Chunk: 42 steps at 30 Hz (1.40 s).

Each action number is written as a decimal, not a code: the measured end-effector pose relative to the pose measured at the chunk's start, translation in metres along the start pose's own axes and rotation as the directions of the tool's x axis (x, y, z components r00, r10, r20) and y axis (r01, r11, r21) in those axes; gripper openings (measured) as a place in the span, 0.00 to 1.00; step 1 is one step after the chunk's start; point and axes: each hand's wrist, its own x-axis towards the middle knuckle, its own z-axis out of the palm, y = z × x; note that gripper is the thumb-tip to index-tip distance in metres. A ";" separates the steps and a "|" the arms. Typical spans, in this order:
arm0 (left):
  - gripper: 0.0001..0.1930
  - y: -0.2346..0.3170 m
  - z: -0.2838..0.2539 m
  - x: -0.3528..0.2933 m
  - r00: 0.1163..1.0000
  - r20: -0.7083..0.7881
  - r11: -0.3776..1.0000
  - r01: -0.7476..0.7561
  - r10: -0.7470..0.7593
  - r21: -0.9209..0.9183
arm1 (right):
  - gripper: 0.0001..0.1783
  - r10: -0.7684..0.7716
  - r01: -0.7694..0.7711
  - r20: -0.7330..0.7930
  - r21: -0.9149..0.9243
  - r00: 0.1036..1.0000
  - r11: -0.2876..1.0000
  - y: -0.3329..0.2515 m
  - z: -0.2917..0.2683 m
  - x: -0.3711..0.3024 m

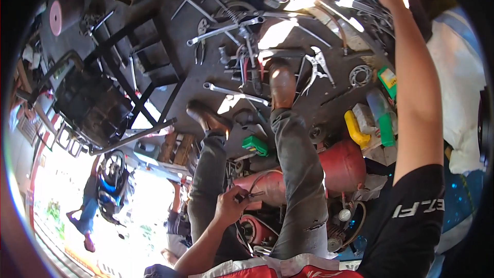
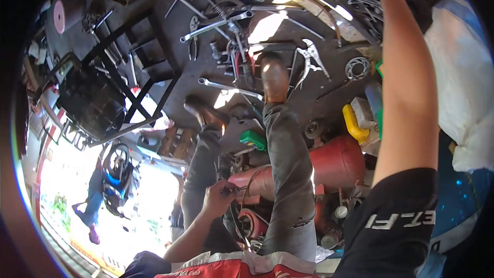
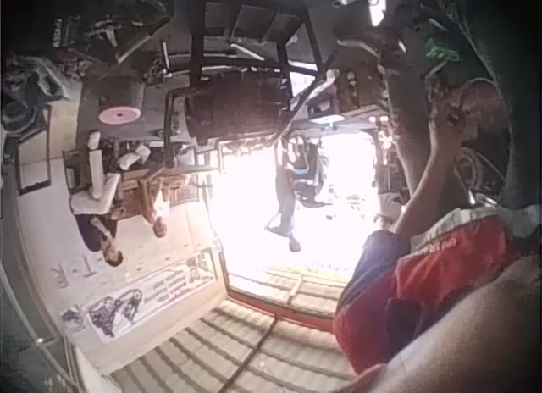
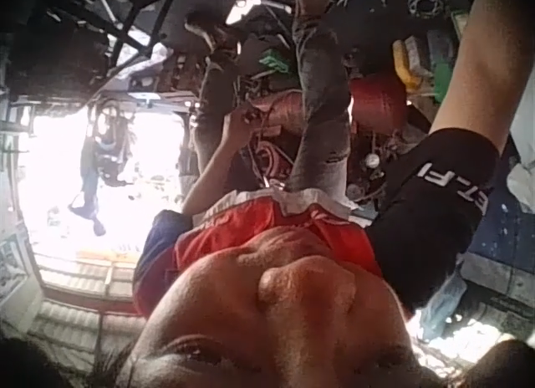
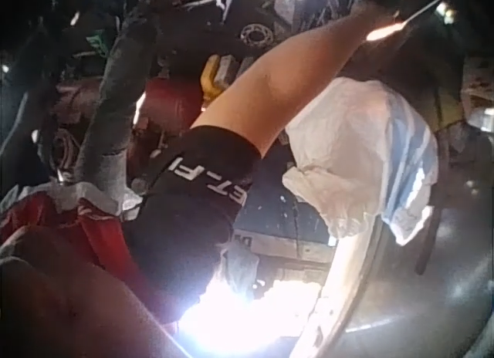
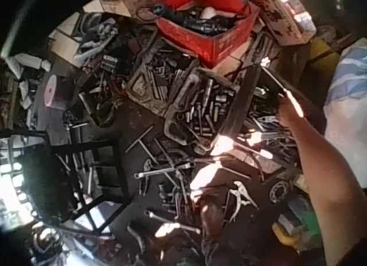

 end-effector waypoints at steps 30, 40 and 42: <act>0.07 -0.135 -0.065 0.007 0.984 0.160 0.993 -0.062 0.077 -0.098 | 0.33 -0.193 -0.494 0.719 0.622 0.668 0.607 -0.491 -0.257 -0.101; 0.10 -0.166 -0.058 0.011 0.989 0.134 0.973 0.084 -0.055 -0.215 | 0.28 -0.065 -0.653 0.744 0.622 0.665 0.433 -0.545 -0.222 -0.132; 0.10 -0.178 -0.057 0.011 0.999 0.034 0.995 0.000 0.003 -0.098 | 0.26 -0.080 -0.748 0.791 0.602 0.606 0.280 -0.515 -0.242 -0.113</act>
